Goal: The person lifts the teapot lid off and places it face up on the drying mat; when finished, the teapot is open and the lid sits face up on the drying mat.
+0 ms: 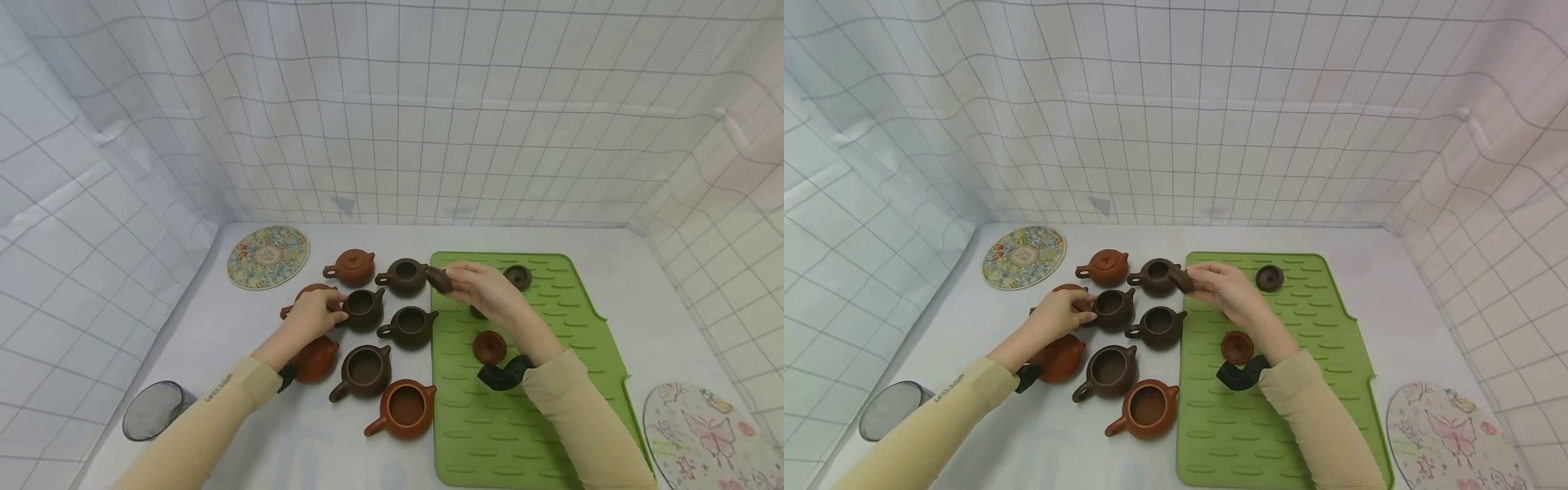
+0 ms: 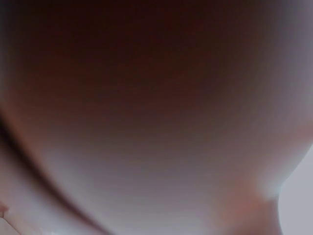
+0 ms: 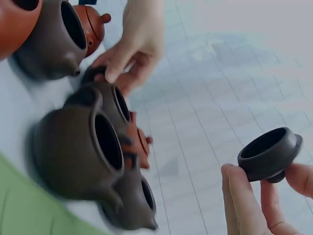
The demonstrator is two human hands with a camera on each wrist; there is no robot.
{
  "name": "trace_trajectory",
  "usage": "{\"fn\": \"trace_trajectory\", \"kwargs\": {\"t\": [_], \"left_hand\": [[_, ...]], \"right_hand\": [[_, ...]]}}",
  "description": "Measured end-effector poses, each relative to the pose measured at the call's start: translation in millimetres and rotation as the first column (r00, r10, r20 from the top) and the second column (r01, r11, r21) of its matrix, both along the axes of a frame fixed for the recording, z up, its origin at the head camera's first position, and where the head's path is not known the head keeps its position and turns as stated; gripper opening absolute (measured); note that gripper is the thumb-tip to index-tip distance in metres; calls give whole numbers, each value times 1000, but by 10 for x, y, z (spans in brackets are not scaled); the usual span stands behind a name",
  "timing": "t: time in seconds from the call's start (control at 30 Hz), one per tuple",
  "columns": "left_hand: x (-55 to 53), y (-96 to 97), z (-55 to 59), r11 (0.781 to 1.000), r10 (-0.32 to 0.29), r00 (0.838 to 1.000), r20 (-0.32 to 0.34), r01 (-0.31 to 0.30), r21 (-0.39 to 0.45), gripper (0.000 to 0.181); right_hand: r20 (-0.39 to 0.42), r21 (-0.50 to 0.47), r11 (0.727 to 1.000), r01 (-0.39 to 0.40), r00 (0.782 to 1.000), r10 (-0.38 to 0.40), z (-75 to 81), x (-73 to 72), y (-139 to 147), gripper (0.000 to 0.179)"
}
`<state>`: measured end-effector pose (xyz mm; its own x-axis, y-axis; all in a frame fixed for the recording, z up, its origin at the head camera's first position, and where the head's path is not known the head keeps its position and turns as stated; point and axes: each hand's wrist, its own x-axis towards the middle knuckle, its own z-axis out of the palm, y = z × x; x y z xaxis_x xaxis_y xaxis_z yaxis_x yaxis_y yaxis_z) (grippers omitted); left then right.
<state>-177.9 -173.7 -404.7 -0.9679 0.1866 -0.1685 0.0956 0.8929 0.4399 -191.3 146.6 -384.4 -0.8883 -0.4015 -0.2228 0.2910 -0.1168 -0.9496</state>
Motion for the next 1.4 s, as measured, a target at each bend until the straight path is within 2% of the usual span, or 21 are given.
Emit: {"fn": "trace_trajectory", "kwargs": {"t": [0.2, 0.37, 0.47, 0.53, 0.6, 0.67, 0.77, 0.87, 1.03, 1.2, 1.3, 1.4], "left_hand": [[1, 2, -3, 1000, -9, 1000, -16, 9, 9, 37], [9, 2, -11, 1000, -18, 999, -33, 19, 14, 36], [13, 4, -8, 1000, -14, 999, -33, 15, 15, 36], [14, 5, -4, 1000, -9, 1000, -26, 10, 17, 37], [14, 8, 1, 1000, -2, 1000, -18, 2, 16, 37], [16, 12, 2, 1000, 4, 1000, -10, -4, 13, 38], [18, 15, 0, 1000, 12, 1000, 0, -12, 17, 38], [17, 13, -6, 1000, 17, 1000, 5, -17, 25, 38], [11, 2, -16, 1000, 11, 1000, -5, -11, 20, 39], [6, -2, -23, 1000, 3, 1000, -2, -3, 28, 38], [3, -4, -38, 1000, 5, 1000, -2, -5, 30, 38], [-1, -3, -48, 999, 10, 1000, -1, -10, 33, 39]], "right_hand": [[50, -134, 991, 31, 998, -25, -36, 53, 377, 16], [65, -215, 976, 26, 998, -13, -70, 90, 654, 23], [71, -221, 974, 39, 997, -23, -107, 106, 804, 34], [74, -170, 983, 64, 996, -52, -151, 119, 892, 49], [64, -51, 995, 81, 995, -78, -205, 139, 970, 64], [58, 92, 991, 97, 993, -102, -270, 161, 1038, 75], [54, 277, 957, 88, 993, -107, -378, 200, 1124, 80], [51, 384, 920, 85, 992, -114, -490, 238, 1188, 79], [-10, 523, 846, 97, 994, -108, -613, 287, 1242, 78], [-72, 656, 744, 124, 992, -102, -643, 322, 1232, 77], [-107, 706, 693, 143, 990, -95, -636, 335, 1216, 75], [-132, 731, 664, 155, 988, -85, -626, 343, 1203, 71]]}}
